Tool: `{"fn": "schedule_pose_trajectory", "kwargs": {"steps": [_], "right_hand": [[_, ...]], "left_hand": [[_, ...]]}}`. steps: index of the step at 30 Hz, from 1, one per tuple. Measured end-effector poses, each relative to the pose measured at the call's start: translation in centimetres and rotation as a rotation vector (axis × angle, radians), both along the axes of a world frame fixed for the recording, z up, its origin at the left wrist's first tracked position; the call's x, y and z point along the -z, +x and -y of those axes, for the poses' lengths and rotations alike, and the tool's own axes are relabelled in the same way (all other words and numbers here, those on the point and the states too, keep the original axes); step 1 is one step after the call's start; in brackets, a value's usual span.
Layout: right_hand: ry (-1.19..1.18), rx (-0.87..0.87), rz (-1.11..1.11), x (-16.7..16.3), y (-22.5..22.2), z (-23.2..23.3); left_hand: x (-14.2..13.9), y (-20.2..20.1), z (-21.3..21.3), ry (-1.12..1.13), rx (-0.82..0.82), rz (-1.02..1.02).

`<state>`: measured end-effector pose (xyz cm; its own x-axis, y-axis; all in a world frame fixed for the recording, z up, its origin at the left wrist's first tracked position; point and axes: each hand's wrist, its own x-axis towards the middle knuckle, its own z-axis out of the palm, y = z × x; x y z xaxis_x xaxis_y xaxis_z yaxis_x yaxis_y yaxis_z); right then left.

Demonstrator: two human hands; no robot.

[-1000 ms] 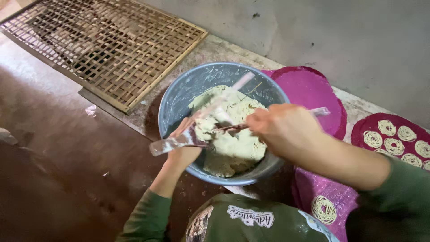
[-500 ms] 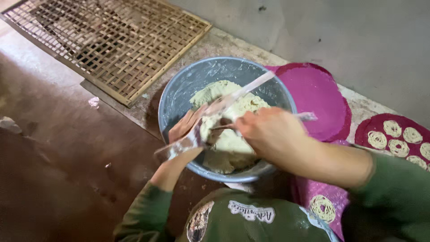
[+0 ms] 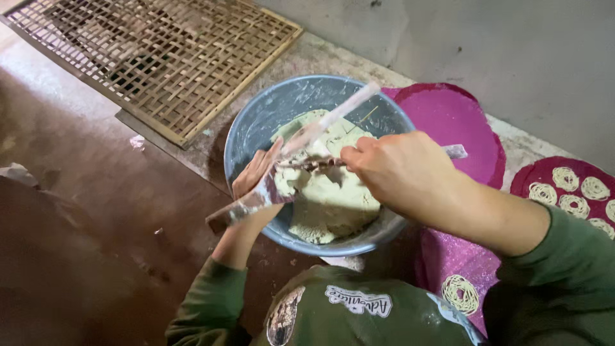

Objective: The person uses a manual noodle press to extrude dough into spiral shapes onto purple mats. They repeatedly scoop dough into the press, squeeze it, and arrange the formed noodles. Finished mats are then placed into a steamer and later transferred to a bamboo rack.

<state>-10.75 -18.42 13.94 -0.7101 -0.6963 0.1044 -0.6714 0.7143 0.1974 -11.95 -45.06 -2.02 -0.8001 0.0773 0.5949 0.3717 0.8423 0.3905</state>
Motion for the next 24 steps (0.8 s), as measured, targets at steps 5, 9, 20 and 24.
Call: {"fn": "schedule_pose_trajectory", "kwargs": {"steps": [5,9,20,24], "right_hand": [[0.166,-0.072,-0.038,3.4,0.6,5.1],[0.228,-0.197,-0.045,3.9,0.9,5.4],[-0.874,-0.024,0.435,13.2,0.7,4.2],[-0.819,-0.024,0.629,15.3,0.9,1.8]], "left_hand": [[2.3,0.1,-1.7,0.032,0.154,-0.175],[5.1,-0.9,-1.1,0.048,0.163,0.014],[3.2,-1.9,0.9,0.111,-0.089,-0.139],[0.9,-1.7,1.0,0.014,-0.082,-0.23]]}}
